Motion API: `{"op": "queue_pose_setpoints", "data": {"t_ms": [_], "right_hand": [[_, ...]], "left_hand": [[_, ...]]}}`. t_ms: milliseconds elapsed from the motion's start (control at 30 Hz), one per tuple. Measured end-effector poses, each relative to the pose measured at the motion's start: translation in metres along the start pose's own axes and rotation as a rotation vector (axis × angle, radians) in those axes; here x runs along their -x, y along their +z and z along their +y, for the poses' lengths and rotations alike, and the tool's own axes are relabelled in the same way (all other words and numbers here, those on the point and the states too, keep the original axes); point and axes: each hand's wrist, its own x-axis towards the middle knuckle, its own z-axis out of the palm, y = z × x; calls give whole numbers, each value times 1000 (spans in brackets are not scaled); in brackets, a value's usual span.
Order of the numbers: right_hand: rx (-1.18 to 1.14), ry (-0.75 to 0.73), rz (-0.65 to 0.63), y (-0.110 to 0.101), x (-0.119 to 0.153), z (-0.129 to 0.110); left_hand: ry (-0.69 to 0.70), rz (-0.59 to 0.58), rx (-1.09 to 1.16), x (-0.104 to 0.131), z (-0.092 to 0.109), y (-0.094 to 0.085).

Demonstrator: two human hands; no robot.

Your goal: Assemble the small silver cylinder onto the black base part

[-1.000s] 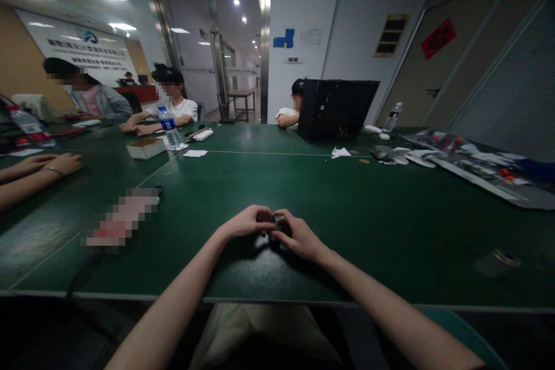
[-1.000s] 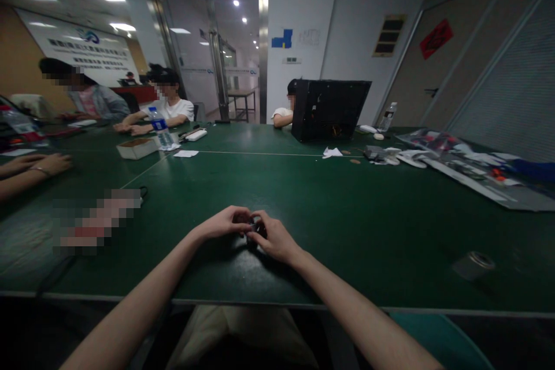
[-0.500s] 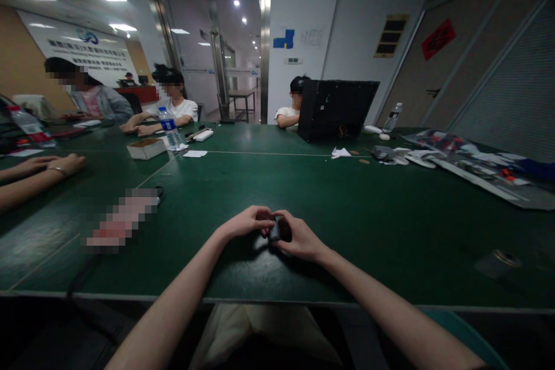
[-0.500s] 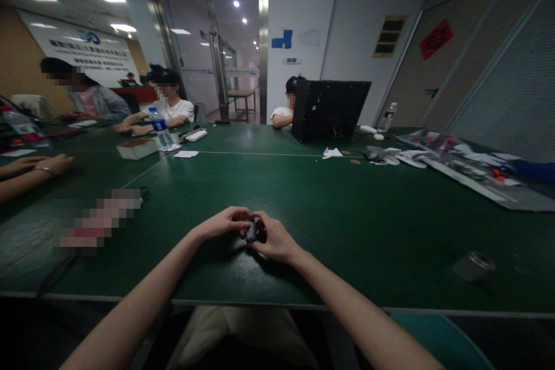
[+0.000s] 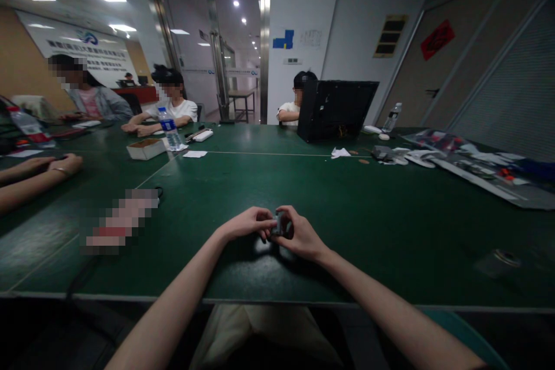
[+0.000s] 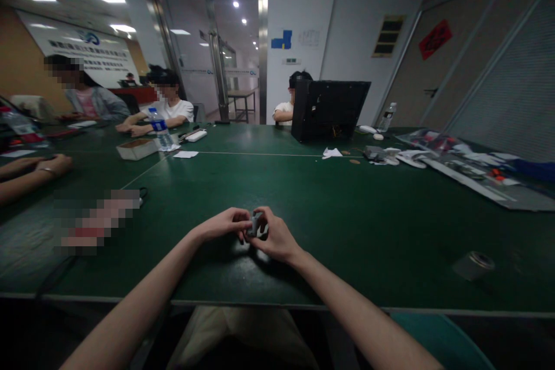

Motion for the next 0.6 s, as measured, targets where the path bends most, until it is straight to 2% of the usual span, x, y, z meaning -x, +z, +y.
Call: {"op": "queue_pose_setpoints", "data": {"t_ms": [433,600], "right_hand": [[69,-76,42,-1,2,-2],[101,-76,45,0,2,-3]], "left_hand": [[48,-29,48,3,1,0],[63,-29,-10,2,-1,1]]}}
